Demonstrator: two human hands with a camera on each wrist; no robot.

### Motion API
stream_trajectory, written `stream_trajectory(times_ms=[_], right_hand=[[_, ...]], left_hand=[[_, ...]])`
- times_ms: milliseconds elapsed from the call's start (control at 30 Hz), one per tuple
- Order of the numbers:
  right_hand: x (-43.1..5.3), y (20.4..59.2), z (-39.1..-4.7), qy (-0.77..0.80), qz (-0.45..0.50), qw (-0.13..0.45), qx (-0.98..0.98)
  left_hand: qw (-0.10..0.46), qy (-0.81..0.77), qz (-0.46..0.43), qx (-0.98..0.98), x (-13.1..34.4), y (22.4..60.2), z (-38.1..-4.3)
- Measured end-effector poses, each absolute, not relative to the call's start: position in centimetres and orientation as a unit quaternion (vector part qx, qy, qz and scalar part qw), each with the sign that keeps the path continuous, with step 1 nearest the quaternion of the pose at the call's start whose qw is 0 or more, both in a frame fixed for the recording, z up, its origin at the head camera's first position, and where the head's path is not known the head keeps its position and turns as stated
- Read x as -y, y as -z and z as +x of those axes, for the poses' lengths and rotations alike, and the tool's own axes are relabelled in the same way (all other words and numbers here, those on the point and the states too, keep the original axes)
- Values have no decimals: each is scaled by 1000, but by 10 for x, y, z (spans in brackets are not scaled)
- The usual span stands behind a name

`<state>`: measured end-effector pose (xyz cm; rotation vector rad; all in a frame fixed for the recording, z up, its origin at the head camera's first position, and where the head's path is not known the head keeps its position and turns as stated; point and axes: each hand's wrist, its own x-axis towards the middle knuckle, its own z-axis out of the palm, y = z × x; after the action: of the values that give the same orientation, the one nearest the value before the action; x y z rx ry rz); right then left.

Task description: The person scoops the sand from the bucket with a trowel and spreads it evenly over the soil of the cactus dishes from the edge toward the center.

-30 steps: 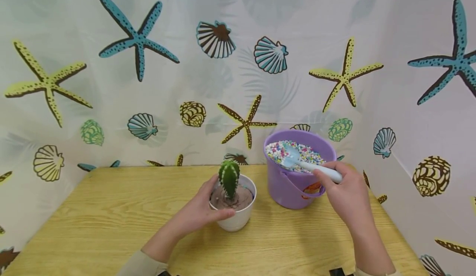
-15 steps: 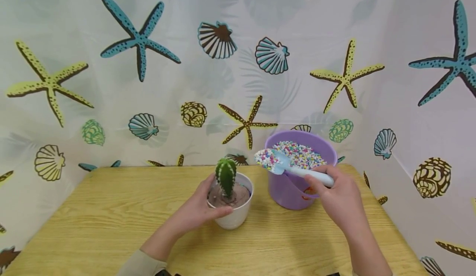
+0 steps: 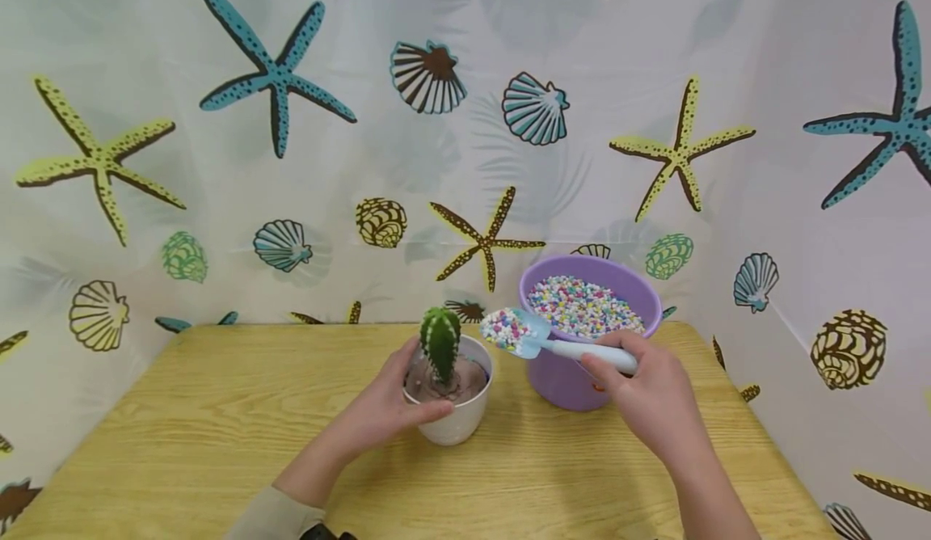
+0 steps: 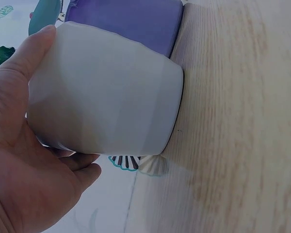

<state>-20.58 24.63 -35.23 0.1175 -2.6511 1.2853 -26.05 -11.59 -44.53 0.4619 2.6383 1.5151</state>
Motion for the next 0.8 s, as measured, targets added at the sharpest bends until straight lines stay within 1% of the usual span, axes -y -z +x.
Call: stream_trajectory(times_ms=[300,800], right_hand=[[-244,354,-205,-423,43,78,902],[-236,356,-203,-390,70,85,914]], left_hand=[[38,-493,147,-857,116,446,-260],[32,-488,153,-859,115,446,-260]])
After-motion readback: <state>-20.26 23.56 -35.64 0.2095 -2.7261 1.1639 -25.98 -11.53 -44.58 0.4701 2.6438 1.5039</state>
